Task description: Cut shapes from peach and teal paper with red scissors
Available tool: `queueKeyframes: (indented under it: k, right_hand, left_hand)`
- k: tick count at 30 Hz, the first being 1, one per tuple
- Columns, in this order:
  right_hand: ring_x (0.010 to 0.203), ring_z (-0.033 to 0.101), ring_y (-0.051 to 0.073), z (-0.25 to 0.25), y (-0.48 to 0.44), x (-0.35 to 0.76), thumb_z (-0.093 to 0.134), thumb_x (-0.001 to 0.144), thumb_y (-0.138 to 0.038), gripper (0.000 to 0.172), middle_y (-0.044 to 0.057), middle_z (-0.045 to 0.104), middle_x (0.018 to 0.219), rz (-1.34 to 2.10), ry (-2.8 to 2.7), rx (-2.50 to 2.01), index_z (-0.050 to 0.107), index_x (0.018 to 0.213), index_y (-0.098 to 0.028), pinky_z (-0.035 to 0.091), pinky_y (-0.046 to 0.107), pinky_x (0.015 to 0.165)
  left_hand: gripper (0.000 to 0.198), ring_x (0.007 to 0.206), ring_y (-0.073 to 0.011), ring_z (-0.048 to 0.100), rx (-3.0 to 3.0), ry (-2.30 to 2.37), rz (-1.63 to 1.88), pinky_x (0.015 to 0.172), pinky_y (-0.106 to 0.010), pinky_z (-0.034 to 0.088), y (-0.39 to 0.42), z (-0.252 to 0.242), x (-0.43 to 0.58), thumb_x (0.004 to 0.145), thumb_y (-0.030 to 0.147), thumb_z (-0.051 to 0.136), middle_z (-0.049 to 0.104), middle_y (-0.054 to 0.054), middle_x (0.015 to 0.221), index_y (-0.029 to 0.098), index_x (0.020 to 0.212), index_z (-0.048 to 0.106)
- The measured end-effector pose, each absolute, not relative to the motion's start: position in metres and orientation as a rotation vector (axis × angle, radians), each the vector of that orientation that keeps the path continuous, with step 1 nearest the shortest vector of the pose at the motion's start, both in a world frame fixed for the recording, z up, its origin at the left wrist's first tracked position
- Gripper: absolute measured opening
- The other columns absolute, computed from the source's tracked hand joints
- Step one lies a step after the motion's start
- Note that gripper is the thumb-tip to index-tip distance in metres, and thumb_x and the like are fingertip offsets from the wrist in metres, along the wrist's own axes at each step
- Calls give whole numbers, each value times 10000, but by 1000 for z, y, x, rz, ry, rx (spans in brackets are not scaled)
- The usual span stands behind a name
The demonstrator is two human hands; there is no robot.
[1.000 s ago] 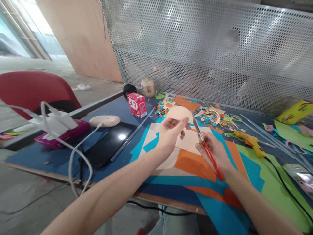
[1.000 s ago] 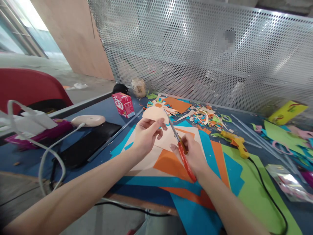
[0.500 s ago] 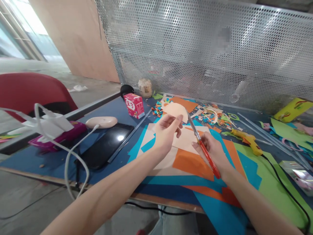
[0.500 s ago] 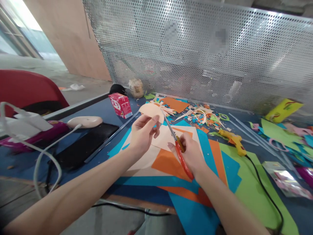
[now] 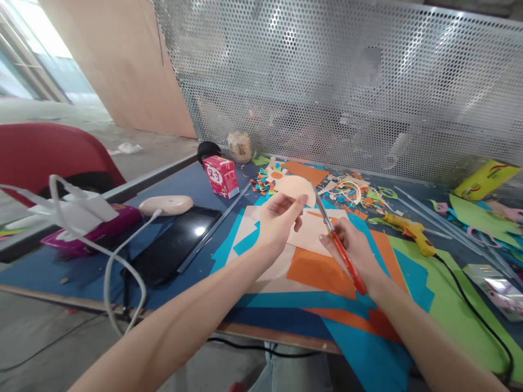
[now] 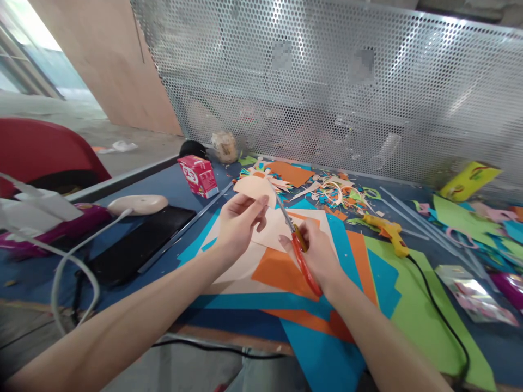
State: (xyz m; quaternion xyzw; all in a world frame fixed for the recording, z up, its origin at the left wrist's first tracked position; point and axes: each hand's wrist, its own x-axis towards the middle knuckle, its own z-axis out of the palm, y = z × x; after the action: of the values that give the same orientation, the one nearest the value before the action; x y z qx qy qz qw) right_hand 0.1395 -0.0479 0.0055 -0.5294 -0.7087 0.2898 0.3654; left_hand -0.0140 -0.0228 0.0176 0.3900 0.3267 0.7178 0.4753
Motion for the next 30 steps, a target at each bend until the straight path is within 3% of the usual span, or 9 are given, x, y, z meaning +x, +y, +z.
queueKeyframes:
  k: [12,22,30]
  right_hand:
    - [467,368,110,7,-48,138,632,713,-641,466,-75,397,522,702,-1795,-1371,382,682,-249,292,251,447]
    - [518,432,131,8,-48,138,600,738,-641,445,-50,475,575,720,-1813,-1379,391,719,-248,348,270,488]
    - [505,425,123,3,-46,141,585,747,-649,450,-60,453,565,698,-1822,-1362,389,713,-246,335,262,475]
  left_hand:
    - [339,471,-57,472,971,789,1758,354,-165,346,-20,16,-16,687,386,763,527,25,537,160,549,549]
    - [319,388,-39,434,1101,882,1774,376,-179,337,-20,14,-17,695,365,755,541,35,493,152,547,569]
    - [330,383,-40,428,1141,921,1793,386,-185,336,-20,14,-17,685,368,760,535,39,475,154,535,559]
